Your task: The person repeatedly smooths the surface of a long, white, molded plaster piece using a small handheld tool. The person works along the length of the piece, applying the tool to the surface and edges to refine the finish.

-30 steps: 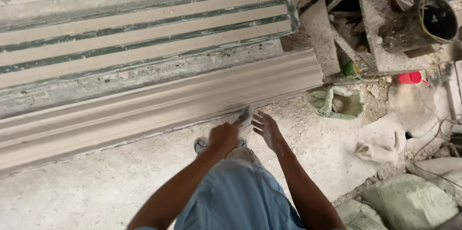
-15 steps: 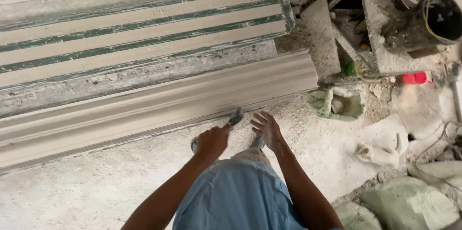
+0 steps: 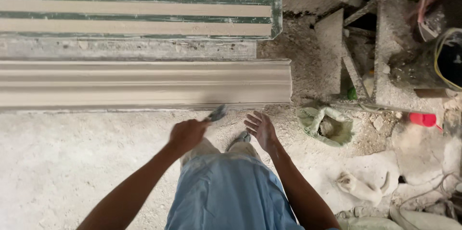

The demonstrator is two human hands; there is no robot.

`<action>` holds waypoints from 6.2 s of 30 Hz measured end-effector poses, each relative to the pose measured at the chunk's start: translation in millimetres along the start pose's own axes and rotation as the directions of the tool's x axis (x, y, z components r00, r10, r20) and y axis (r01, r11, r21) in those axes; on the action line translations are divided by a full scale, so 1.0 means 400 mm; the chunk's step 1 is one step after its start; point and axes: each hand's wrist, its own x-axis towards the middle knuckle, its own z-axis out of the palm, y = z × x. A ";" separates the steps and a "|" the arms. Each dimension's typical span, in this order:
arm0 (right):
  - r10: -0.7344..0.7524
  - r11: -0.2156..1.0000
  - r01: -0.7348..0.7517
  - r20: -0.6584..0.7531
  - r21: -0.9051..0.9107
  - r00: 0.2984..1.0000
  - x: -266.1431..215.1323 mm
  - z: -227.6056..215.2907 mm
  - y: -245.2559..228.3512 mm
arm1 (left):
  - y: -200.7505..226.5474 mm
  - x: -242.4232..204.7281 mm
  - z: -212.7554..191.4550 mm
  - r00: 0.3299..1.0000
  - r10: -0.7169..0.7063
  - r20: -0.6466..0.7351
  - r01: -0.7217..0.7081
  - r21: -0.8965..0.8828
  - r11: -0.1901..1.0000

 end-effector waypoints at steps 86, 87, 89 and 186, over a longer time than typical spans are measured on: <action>-0.389 0.401 0.032 -0.139 -0.915 0.911 -0.264 -0.233 -0.316 | 0.331 0.471 -0.030 0.734 0.234 -0.637 -0.129 0.207 0.970; -0.507 0.341 0.123 -0.072 -0.932 0.859 -0.250 -0.233 -0.340 | 0.334 0.490 -0.046 0.724 0.240 -0.647 -0.130 0.214 0.968; -0.535 0.303 0.203 0.010 -0.931 0.845 -0.223 -0.213 -0.362 | 0.338 0.503 -0.063 0.716 0.246 -0.654 -0.132 0.219 0.967; -0.463 -0.003 -0.097 -0.085 -0.995 0.882 -0.120 -0.229 -0.185 | 0.341 0.512 -0.076 0.688 0.243 -0.683 -0.166 0.178 0.970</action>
